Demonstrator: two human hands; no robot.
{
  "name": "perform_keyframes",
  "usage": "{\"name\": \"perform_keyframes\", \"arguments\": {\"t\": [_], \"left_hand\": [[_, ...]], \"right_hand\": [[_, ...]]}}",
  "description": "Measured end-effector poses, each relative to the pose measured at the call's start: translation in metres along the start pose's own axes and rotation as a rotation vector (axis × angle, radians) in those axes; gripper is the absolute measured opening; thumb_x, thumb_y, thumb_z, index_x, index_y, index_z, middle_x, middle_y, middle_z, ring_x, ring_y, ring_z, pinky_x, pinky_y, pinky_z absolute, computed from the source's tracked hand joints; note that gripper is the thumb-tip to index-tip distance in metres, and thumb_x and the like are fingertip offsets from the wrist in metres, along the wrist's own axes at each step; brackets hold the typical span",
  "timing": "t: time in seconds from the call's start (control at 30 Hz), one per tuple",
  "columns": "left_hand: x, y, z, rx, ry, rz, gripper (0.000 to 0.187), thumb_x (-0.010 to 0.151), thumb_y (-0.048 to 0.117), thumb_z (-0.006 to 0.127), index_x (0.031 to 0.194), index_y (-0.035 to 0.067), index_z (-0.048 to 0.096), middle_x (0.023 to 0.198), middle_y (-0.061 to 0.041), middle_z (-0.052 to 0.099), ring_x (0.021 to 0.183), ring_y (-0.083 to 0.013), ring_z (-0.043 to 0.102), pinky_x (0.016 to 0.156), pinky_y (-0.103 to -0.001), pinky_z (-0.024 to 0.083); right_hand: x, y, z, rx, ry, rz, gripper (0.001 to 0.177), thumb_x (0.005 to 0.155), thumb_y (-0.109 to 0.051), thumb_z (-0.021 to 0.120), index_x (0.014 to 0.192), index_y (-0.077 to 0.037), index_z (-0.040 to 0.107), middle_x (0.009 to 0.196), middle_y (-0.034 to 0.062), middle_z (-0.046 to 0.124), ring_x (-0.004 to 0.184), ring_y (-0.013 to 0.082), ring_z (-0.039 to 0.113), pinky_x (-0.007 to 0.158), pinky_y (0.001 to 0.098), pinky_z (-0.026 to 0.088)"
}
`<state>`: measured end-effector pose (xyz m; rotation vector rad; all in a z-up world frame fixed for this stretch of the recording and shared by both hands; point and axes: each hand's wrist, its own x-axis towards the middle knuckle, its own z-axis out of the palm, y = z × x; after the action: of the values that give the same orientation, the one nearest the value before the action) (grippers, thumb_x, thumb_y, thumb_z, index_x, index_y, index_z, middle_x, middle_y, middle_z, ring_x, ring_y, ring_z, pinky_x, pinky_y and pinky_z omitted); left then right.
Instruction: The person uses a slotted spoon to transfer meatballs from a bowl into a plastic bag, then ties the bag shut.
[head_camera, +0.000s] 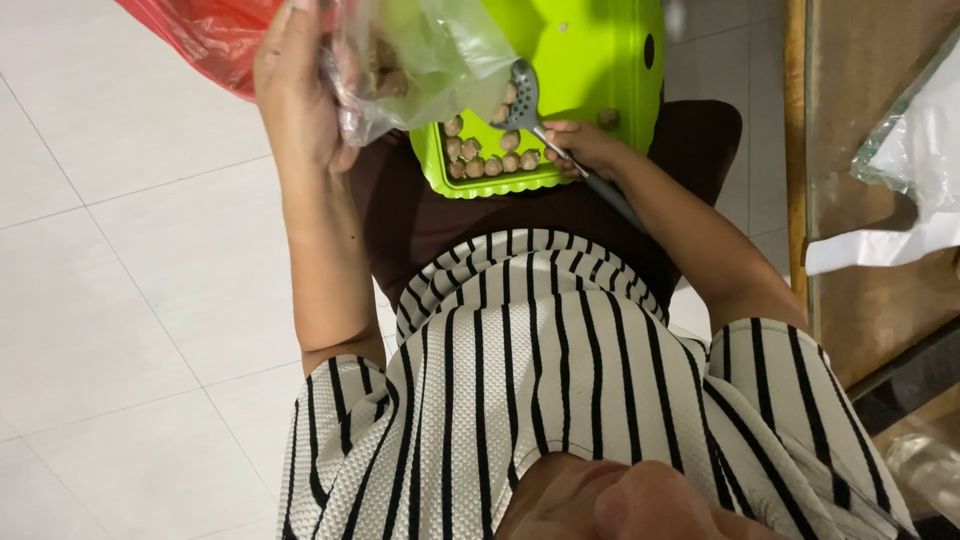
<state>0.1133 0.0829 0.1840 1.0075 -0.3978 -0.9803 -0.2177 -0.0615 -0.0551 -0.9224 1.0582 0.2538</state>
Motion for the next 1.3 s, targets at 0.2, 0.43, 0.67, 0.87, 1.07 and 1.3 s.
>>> {"name": "perform_keyframes", "arguments": {"t": [0.2,0.43,0.67,0.87,1.07,1.3], "left_hand": [[-0.010,-0.017,0.017,0.144,0.019,-0.140,0.032,0.097,0.044,0.062,0.082,0.017,0.064,0.052,0.003,0.055,0.034,-0.0087,0.044,0.033,-0.024,0.028],[-0.015,-0.065,0.023,0.061,-0.238,-0.268,0.045,0.107,0.045,0.054,0.137,0.014,0.069,0.058,0.003,0.056,0.039,-0.0068,0.045,0.038,-0.021,0.041],[-0.011,-0.116,0.020,0.245,-0.136,-0.380,0.048,0.100,0.046,0.056,0.132,0.014,0.069,0.078,0.000,0.073,0.040,-0.0043,0.045,0.040,-0.020,0.038],[-0.011,-0.118,0.027,0.163,-0.072,-0.458,0.050,0.099,0.045,0.058,0.136,0.014,0.069,0.052,0.003,0.056,0.035,-0.0063,0.040,0.035,-0.023,0.035],[-0.004,-0.133,0.020,0.042,0.024,-0.448,0.043,0.099,0.037,0.060,0.132,0.011,0.071,0.110,-0.005,0.072,0.041,-0.0062,0.046,0.037,-0.023,0.035],[-0.011,-0.122,0.012,0.075,0.004,-0.506,0.054,0.097,0.045,0.061,0.140,0.013,0.066,0.051,0.002,0.055,0.034,-0.0071,0.042,0.034,-0.026,0.036]], "right_hand": [[0.004,0.002,-0.012,0.120,0.113,-0.074,0.064,0.106,-0.020,0.051,0.164,-0.009,0.027,0.080,0.0013,0.058,0.054,0.0072,0.044,0.047,0.0229,0.037],[-0.032,-0.024,-0.025,0.307,0.325,-0.140,0.062,0.102,-0.009,0.051,0.162,-0.010,0.035,0.082,0.0090,0.059,0.053,0.0120,0.046,0.044,0.0249,0.035],[-0.135,-0.067,0.002,0.274,0.338,-0.292,0.061,0.106,-0.020,0.056,0.161,-0.006,0.034,0.079,0.0025,0.058,0.052,0.0072,0.047,0.046,0.0216,0.040],[-0.211,-0.122,0.072,-0.037,0.401,-0.264,0.039,0.109,-0.023,0.050,0.145,-0.011,0.054,0.081,-0.0021,0.060,0.056,0.0048,0.048,0.047,0.0173,0.042],[-0.199,-0.118,0.096,-0.381,0.396,-0.274,0.053,0.109,-0.012,0.038,0.162,-0.010,0.031,0.085,0.0023,0.057,0.056,0.0104,0.052,0.049,0.0241,0.049],[-0.201,-0.127,0.099,-0.445,0.458,-0.165,0.049,0.112,-0.015,0.037,0.161,-0.016,0.033,0.088,0.0034,0.060,0.060,0.0099,0.052,0.049,0.0204,0.048]]}}
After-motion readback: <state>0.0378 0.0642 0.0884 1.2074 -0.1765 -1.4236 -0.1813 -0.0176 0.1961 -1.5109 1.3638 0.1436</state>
